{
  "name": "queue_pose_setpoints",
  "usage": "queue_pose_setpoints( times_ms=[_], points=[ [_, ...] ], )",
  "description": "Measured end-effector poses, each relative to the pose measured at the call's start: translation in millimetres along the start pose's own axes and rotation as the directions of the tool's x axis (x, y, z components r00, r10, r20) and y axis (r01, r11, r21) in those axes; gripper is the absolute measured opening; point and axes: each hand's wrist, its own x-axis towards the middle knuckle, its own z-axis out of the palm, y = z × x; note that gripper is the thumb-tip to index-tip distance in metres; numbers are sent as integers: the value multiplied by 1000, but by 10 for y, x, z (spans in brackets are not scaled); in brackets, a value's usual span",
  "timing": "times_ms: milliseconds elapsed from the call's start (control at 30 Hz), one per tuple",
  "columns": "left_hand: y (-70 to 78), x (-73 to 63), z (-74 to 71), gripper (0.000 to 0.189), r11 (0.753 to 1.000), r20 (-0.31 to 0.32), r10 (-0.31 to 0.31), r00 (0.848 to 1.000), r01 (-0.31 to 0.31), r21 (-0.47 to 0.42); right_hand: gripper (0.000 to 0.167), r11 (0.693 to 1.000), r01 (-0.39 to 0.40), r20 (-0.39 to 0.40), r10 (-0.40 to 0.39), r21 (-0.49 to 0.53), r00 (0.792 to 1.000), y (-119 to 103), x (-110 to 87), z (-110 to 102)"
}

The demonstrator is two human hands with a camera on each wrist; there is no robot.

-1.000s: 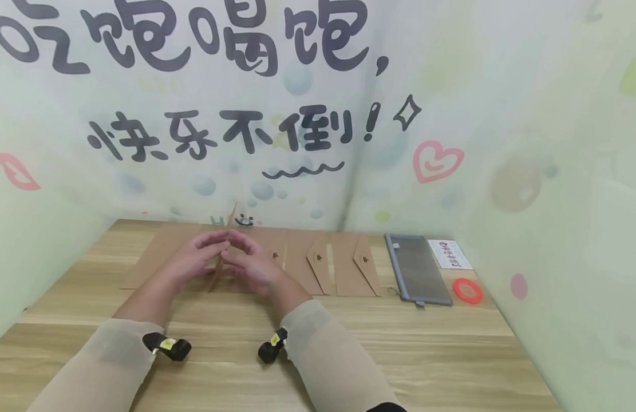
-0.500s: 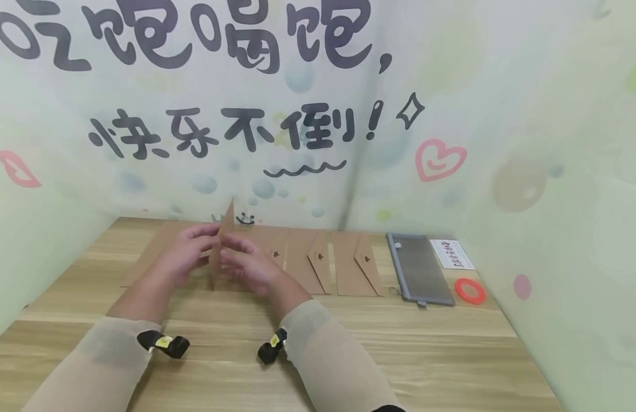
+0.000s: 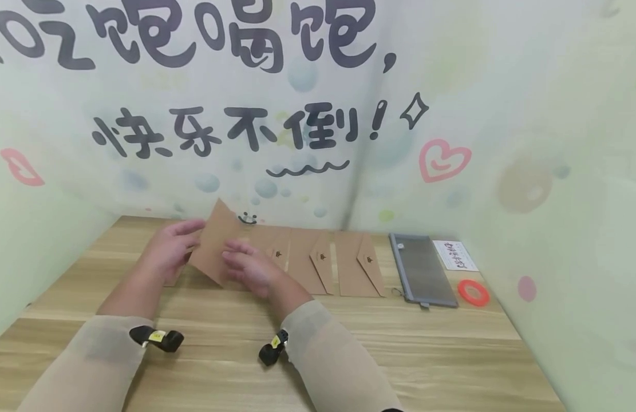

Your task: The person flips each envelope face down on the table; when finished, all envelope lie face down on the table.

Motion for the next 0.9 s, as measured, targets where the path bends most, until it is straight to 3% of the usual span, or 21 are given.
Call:
queue_pose_setpoints(
  times_ms=[200, 300, 467, 667, 900],
  points=[
    [-110, 34, 1, 57, 996, -78, 37, 996, -30, 85, 53, 1000, -19, -23, 19, 2, 1000, -16, -5, -6],
    [-163, 64, -8, 56, 987, -90, -1, 996, 15, 161, 55, 1000, -25, -26, 25, -4, 999, -19, -10, -4],
    [-245, 100, -66, 59, 937, -53, -80, 995, 93, 337, 57, 999, -37, -17, 36, -28, 999, -15, -12, 6],
    [-253, 91, -74, 63, 859, 5, -88, 996, 74, 507, 55, 998, -44, -9, 44, -38, 999, -15, -16, 14],
    [-167, 43, -3, 61, 805, 47, -64, 997, 24, 593, 55, 999, -48, -7, 48, -25, 999, -9, -10, 40]
  ],
)
